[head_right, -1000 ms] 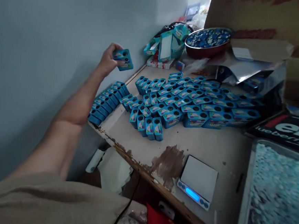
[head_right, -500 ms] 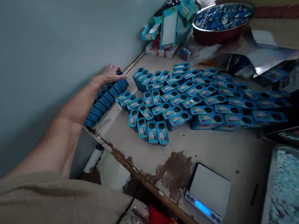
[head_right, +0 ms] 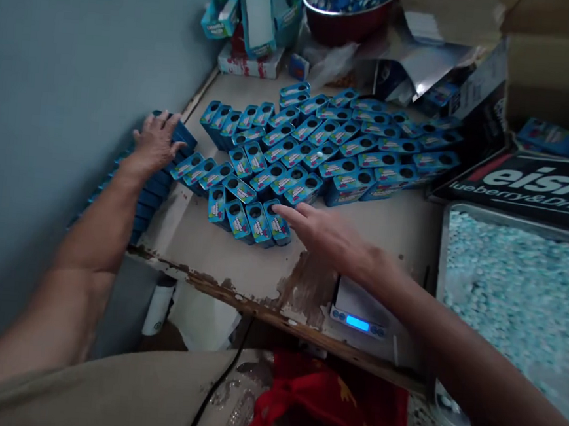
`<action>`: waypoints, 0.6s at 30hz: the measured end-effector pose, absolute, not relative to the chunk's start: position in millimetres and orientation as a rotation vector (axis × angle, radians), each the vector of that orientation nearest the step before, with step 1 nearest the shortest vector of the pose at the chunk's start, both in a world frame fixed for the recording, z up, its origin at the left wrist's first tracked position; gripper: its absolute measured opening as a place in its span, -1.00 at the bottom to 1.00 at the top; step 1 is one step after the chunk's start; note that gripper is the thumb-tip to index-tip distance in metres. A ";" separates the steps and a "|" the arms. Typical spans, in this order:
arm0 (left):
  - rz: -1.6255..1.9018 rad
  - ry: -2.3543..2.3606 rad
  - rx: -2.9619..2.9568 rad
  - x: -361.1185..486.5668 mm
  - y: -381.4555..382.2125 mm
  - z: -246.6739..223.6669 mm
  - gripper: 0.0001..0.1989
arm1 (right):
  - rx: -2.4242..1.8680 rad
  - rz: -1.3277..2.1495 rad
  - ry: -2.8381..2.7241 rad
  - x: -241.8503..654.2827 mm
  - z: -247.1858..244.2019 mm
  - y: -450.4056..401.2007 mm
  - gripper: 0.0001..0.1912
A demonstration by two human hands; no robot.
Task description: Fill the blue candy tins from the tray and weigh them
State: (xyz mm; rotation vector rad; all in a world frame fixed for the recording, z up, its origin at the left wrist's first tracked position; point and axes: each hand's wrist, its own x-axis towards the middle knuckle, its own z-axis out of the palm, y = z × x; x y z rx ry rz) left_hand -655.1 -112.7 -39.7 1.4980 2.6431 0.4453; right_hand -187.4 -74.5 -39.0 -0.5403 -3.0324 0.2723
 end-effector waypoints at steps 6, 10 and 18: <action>0.251 2.634 1.621 -651.6 -117.3 -34.3 -0.13 | -0.569 0.169 -3.351 -223.4 -4.4 -66.4 -0.52; 0.343 2.544 1.749 -672.5 -115.9 -42.1 -0.11 | -0.748 0.226 -3.400 -201.6 20.8 -71.8 -0.76; 0.955 2.460 1.854 -657.6 -129.6 -36.8 -0.48 | -1.385 -0.018 -2.831 -45.9 7.5 -140.5 -0.56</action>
